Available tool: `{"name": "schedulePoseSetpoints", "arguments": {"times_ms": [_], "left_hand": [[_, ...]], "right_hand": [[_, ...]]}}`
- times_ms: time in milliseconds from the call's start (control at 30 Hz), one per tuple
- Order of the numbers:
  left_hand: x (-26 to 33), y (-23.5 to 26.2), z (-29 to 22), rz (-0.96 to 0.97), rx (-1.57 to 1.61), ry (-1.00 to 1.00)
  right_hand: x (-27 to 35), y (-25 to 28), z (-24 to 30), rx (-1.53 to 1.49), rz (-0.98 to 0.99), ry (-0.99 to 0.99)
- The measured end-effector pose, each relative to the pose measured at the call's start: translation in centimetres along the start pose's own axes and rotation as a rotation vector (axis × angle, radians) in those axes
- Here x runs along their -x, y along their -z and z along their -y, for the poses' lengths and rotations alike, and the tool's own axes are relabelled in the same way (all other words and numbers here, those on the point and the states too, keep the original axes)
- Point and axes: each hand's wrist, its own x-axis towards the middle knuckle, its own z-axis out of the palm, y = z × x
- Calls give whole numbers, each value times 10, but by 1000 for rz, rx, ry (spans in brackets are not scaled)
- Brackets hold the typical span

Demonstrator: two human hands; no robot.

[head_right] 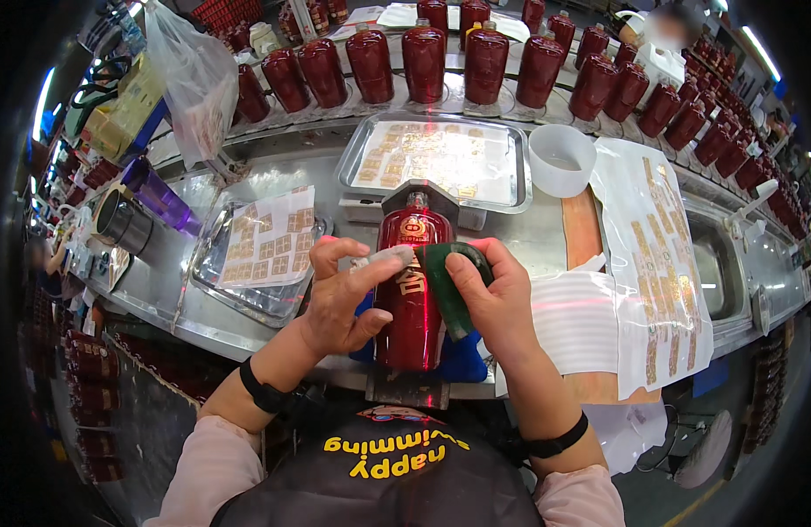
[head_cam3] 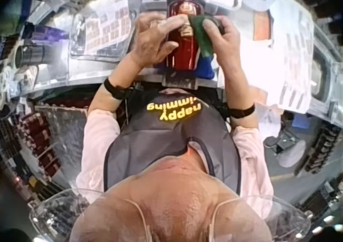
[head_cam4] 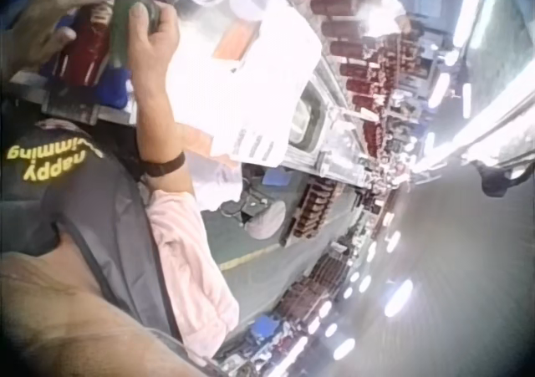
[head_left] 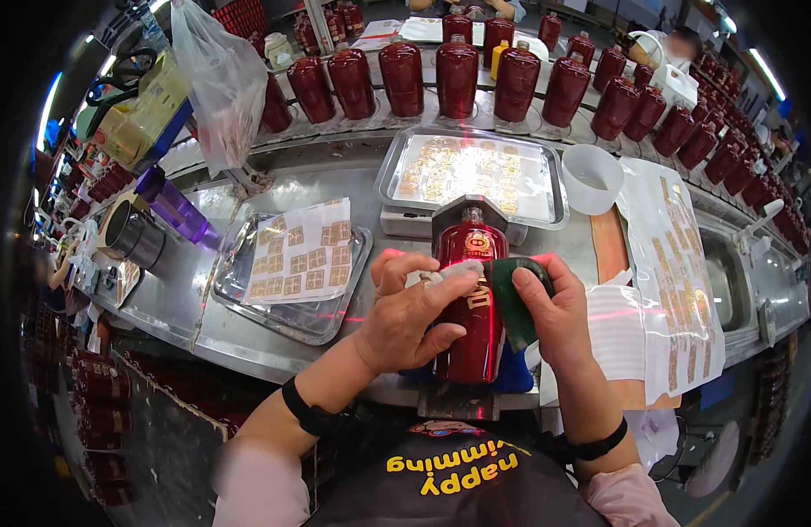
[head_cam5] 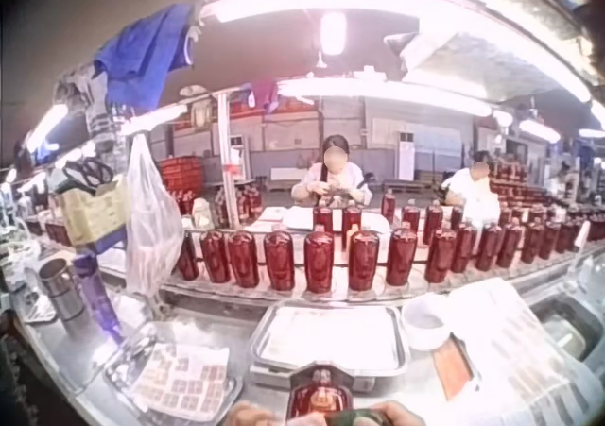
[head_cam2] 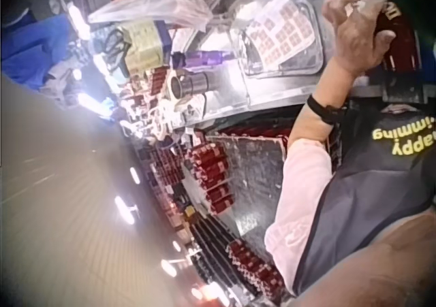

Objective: Applying decorative labels and gold decals to red liquor bottles at a factory workstation.

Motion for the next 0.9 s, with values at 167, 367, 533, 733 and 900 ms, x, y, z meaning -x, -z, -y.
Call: {"name": "schedulePoseSetpoints", "arguments": {"times_ms": [167,367,533,733,900], "left_hand": [[5,-9,6,-119,235,190],[-5,-25,-13,-74,319,555],[-1,-31,-10,-80,467,646],[2,-34,-8,-85,583,660],[4,-38,-5,-99,596,638]], "right_hand": [[5,3,7,-42,-41,36],[5,5,14,820,162,739],[17,4,7,998,237,722],[19,3,8,1044,244,734],[18,4,9,1054,247,736]]}}
